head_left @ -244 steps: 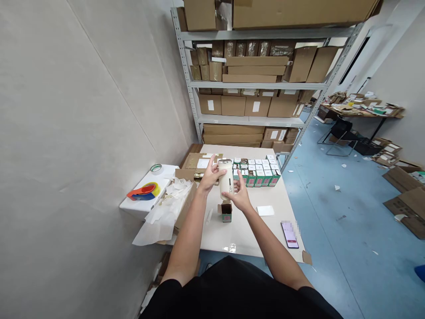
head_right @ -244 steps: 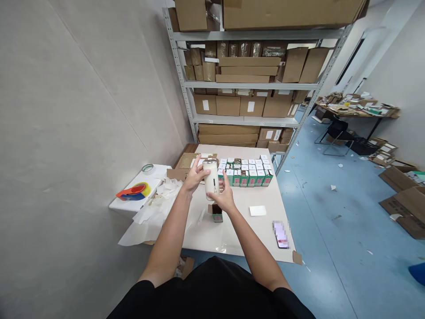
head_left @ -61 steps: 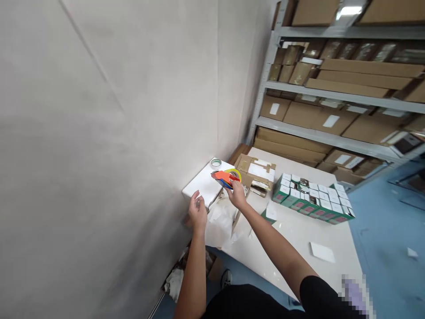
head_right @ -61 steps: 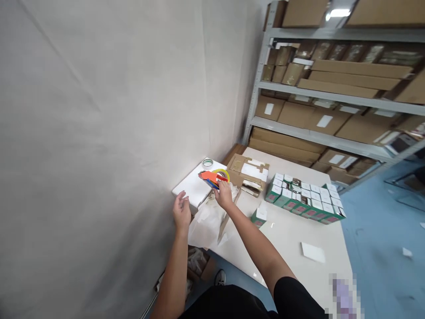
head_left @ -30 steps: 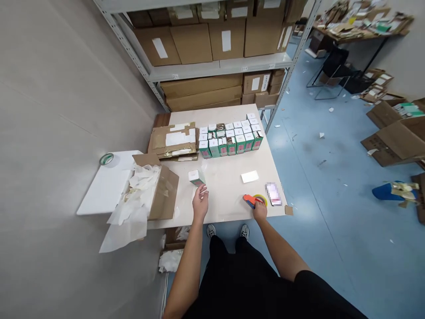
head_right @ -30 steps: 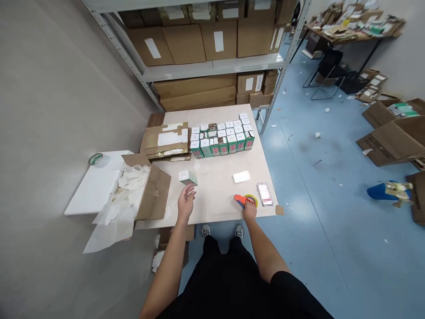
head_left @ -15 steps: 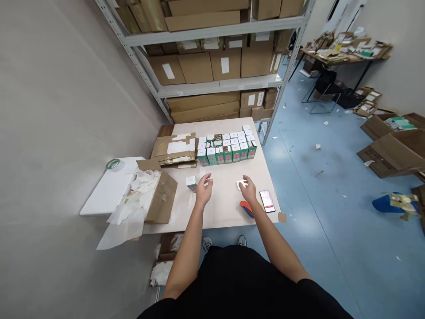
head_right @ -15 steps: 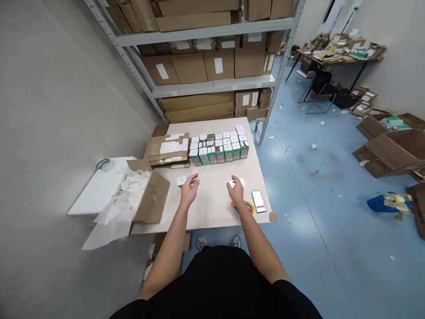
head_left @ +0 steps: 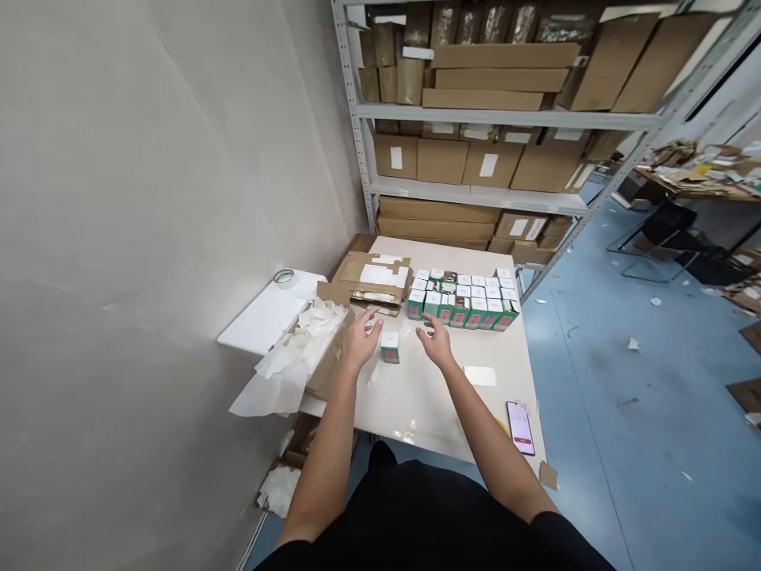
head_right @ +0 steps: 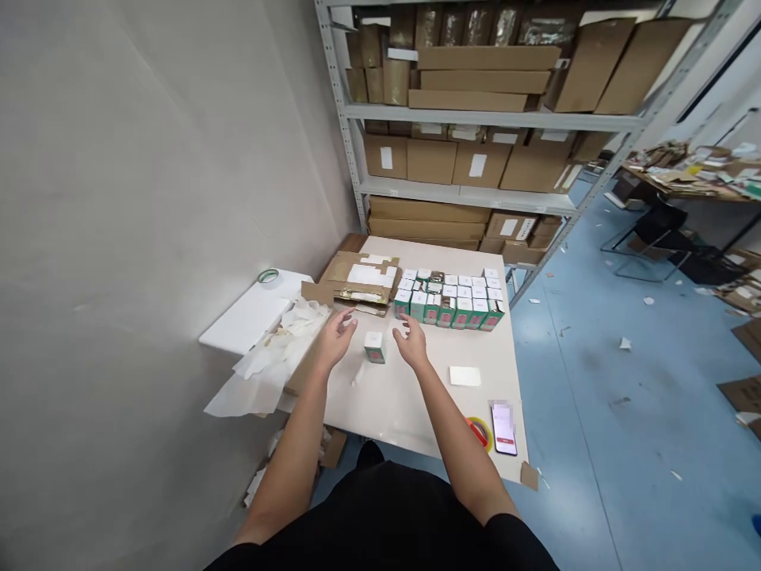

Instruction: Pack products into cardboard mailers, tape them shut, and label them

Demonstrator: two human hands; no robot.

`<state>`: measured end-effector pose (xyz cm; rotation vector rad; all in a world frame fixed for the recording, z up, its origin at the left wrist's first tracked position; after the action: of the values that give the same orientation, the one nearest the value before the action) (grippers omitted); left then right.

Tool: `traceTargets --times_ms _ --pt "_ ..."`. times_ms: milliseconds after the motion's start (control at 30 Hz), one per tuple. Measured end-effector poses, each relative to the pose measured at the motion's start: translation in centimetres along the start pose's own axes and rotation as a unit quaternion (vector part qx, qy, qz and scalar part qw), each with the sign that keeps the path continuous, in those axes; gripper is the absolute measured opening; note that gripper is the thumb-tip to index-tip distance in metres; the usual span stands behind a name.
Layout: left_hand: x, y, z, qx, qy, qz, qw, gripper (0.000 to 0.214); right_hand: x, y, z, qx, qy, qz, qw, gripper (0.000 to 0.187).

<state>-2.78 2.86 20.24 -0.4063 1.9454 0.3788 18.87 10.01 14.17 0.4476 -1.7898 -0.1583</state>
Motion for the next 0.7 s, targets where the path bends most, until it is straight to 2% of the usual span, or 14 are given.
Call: traceTargets --times_ms 167,267,333,500,700 --pt "2.5 6.7 -5.8 -0.031 -0.014 -0.013 0.999 0.041 0.0 5.7 6.8 0.021 -0.029 -0.034 0.999 0.051" --pt "4.5 12.2 -8.6 -0.025 0.005 -0.051 0.998 0.042 -0.9 9.7 10.6 0.030 -0.061 -0.042 0.997 0.054" --pt "6.2 16.4 -9.8 -0.004 0.025 -0.073 0.997 0.044 -1.9 12.5 13.0 0.036 -0.082 -0.043 0.995 0.054" --pt "11.9 26.7 -10.3 0.056 0.051 -0.134 0.988 0.049 -4.8 18.5 18.1 0.052 -0.113 -0.015 0.992 0.054" --pt "17.8 35.5 -8.6 0.089 0.007 -0.179 0.980 0.049 -8.7 23.5 22.1 0.083 -0.147 0.045 0.985 0.057"
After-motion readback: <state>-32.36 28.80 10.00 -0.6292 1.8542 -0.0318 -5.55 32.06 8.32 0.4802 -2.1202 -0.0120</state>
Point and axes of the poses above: each hand's wrist, its own y-axis towards the middle knuckle, its own z-axis out of the palm, x = y × z, the point moved 3 cm from there along y, towards the middle knuckle, and after that the axes turned 12 degrees about -z, right-handed, at the moved point
